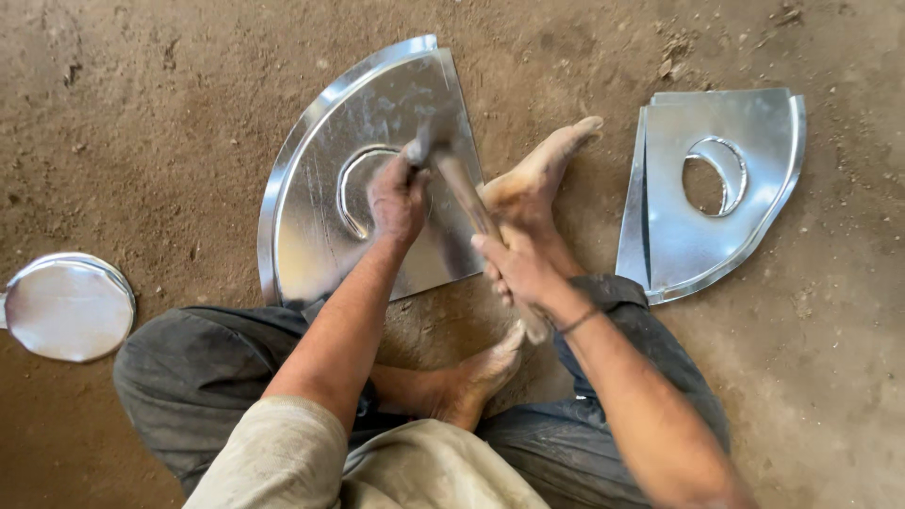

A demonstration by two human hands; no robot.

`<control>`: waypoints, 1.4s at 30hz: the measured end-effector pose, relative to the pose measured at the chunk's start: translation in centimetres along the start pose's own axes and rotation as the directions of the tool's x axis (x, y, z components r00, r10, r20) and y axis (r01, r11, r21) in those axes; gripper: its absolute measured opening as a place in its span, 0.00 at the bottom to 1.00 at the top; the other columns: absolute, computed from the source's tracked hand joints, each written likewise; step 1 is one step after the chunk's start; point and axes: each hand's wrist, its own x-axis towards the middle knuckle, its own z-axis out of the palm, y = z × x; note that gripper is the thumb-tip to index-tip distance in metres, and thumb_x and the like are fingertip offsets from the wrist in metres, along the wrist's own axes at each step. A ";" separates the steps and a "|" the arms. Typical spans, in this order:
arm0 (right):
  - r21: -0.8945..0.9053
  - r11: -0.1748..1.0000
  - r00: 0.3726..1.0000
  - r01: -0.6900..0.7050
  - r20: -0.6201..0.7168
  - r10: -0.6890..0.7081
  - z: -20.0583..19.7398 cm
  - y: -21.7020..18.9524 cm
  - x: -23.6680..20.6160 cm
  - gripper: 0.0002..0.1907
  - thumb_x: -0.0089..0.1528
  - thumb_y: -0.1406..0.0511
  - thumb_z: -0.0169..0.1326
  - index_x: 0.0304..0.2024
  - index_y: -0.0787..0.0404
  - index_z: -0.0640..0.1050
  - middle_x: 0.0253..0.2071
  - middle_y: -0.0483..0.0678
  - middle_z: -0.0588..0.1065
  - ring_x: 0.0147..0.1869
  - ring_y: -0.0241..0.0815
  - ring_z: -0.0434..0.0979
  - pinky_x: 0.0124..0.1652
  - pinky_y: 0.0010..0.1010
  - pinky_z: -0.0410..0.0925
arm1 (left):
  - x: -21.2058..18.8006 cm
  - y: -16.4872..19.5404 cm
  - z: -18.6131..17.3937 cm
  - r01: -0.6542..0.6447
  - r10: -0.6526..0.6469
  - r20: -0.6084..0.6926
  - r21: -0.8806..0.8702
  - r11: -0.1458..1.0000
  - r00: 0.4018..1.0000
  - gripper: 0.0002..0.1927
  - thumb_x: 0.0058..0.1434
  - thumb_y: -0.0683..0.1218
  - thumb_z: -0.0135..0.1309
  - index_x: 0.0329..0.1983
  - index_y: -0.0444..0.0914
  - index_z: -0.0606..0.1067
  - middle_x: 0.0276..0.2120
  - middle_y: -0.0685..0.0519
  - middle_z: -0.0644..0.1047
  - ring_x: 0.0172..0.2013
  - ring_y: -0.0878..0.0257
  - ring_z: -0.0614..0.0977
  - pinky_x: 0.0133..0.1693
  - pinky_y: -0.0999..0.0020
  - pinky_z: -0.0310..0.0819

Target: The person sits on the dirt floor and cuts a circular hole in fan-shaped sheet metal pieces by holding a chisel-like punch against a marked circle and striking it with a hammer. The person works on one piece, sets it aside with other finished pieces, and picks up a round metal disc.

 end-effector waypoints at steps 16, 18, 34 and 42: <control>-0.102 0.995 0.999 -0.016 0.030 0.019 0.0 1.1 -1.0 0.16 0.68 0.53 0.49 0.40 0.59 0.72 0.23 0.42 0.68 0.20 0.31 0.67 0.19 0.26 0.63 | 0.1 0.0 -0.3 -0.008 0.020 0.069 -0.167 0.986 0.997 0.20 0.60 0.39 0.61 0.57 0.38 0.77 0.42 0.45 0.82 0.43 0.54 0.84 0.47 0.62 0.76; -0.067 0.974 0.971 -0.218 0.083 0.223 -1.0 -0.1 -1.6 0.17 0.67 0.53 0.50 0.39 0.61 0.71 0.24 0.42 0.67 0.20 0.32 0.64 0.18 0.27 0.62 | 0.6 -0.1 -0.4 0.098 -0.062 0.135 -0.276 0.956 0.989 0.21 0.62 0.40 0.61 0.59 0.38 0.76 0.43 0.46 0.82 0.43 0.57 0.85 0.48 0.62 0.77; -0.175 0.983 0.996 -0.057 0.058 0.068 -2.6 -2.4 -3.7 0.18 0.65 0.51 0.50 0.37 0.60 0.72 0.24 0.38 0.68 0.20 0.30 0.69 0.17 0.24 0.68 | 0.6 0.4 -0.7 0.135 -0.072 0.222 -0.287 0.948 0.973 0.17 0.64 0.39 0.59 0.57 0.37 0.77 0.40 0.48 0.82 0.39 0.59 0.85 0.46 0.66 0.79; 0.073 0.575 0.571 0.815 -0.275 -0.774 -1.8 -2.9 -4.7 0.15 0.75 0.53 0.49 0.40 0.55 0.69 0.28 0.39 0.66 0.25 0.30 0.67 0.23 0.22 0.67 | -0.8 -0.7 -0.2 0.010 0.041 0.219 -0.229 0.973 0.975 0.20 0.62 0.37 0.60 0.58 0.38 0.76 0.38 0.47 0.80 0.37 0.59 0.82 0.43 0.66 0.77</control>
